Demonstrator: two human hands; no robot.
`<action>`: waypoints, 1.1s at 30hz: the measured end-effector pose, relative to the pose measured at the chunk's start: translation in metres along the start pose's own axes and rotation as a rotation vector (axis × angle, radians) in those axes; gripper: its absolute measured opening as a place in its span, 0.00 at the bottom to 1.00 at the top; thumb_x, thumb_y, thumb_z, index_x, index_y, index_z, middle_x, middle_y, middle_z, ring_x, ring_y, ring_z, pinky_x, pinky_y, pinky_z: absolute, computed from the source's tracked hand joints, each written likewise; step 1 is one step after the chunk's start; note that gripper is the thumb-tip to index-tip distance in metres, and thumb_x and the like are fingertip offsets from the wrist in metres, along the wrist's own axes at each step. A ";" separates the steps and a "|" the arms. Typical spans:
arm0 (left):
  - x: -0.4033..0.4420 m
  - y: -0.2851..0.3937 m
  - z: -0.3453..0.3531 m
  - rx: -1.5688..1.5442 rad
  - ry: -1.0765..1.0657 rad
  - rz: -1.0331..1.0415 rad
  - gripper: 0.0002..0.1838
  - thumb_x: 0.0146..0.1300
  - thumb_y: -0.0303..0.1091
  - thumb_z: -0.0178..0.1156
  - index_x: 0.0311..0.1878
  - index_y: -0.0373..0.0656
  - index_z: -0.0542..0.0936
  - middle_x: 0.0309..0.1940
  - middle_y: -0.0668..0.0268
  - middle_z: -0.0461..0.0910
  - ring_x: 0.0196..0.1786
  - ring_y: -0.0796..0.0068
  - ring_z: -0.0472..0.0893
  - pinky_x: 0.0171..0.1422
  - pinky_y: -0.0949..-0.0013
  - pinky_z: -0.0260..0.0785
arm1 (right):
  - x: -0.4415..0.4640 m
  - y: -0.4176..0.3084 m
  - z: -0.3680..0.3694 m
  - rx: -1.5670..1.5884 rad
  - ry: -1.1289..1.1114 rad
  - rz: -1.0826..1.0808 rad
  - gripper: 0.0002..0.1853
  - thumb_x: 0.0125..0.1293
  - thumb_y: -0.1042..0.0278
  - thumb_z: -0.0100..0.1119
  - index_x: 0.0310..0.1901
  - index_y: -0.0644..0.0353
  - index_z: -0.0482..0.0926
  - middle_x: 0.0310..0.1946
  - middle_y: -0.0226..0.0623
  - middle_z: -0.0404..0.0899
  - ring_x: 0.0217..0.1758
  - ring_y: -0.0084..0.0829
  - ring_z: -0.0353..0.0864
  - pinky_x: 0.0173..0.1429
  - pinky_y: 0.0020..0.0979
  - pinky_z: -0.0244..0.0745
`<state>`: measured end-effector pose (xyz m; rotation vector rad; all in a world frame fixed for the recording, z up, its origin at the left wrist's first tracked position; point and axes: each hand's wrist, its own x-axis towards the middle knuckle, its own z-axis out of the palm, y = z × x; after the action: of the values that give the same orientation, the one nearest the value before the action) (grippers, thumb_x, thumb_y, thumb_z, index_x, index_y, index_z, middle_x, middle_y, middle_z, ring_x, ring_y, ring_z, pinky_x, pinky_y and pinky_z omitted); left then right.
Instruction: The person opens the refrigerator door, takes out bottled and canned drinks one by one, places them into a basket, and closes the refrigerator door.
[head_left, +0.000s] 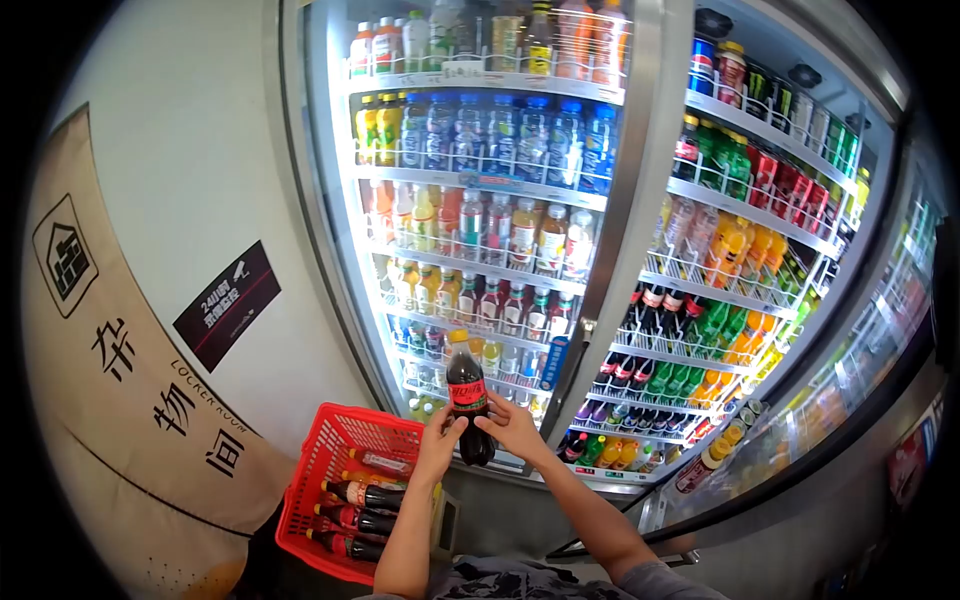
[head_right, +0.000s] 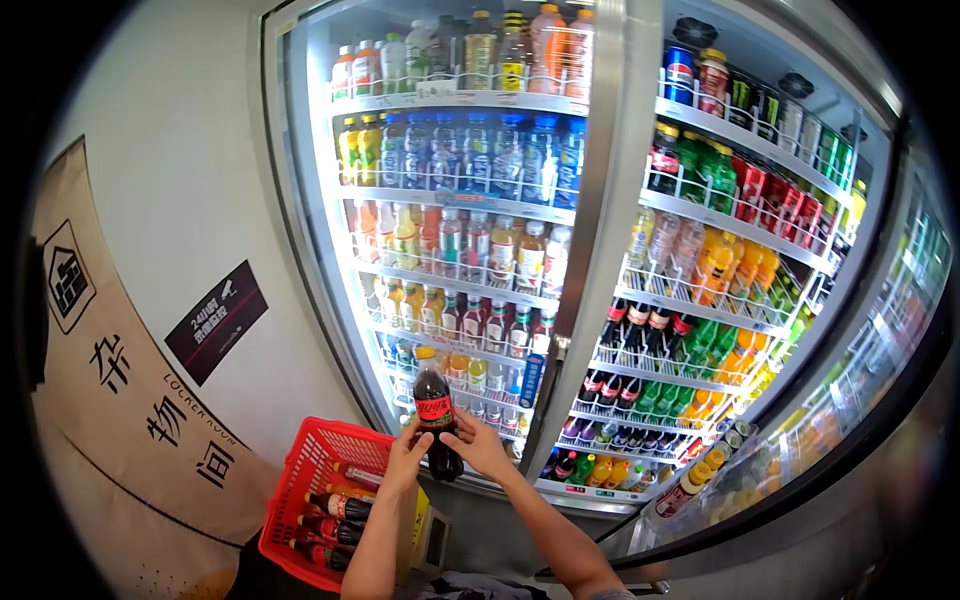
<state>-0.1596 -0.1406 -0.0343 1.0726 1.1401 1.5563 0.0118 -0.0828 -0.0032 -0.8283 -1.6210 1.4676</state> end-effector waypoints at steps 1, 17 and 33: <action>0.001 0.003 -0.012 0.001 0.021 0.001 0.27 0.69 0.40 0.63 0.66 0.37 0.72 0.48 0.67 0.77 0.50 0.79 0.74 0.59 0.73 0.65 | 0.008 -0.002 0.011 0.002 -0.020 0.003 0.39 0.65 0.62 0.69 0.73 0.61 0.60 0.64 0.52 0.72 0.66 0.40 0.74 0.66 0.36 0.72; -0.050 0.004 -0.173 -0.082 0.368 -0.113 0.23 0.70 0.35 0.61 0.65 0.35 0.73 0.52 0.67 0.77 0.50 0.81 0.77 0.55 0.75 0.69 | 0.088 0.062 0.179 -0.035 -0.477 -0.030 0.34 0.67 0.70 0.64 0.72 0.64 0.61 0.62 0.46 0.76 0.63 0.33 0.77 0.68 0.34 0.71; -0.104 -0.043 -0.208 -0.196 0.673 -0.209 0.28 0.69 0.32 0.62 0.68 0.38 0.64 0.50 0.65 0.75 0.48 0.75 0.79 0.51 0.73 0.76 | 0.091 0.145 0.239 0.014 -0.758 0.038 0.37 0.66 0.70 0.66 0.73 0.60 0.60 0.61 0.49 0.76 0.62 0.34 0.77 0.64 0.35 0.74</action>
<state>-0.3295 -0.2731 -0.1309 0.2753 1.4407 1.8657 -0.2463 -0.1018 -0.1422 -0.2876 -2.1263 1.9561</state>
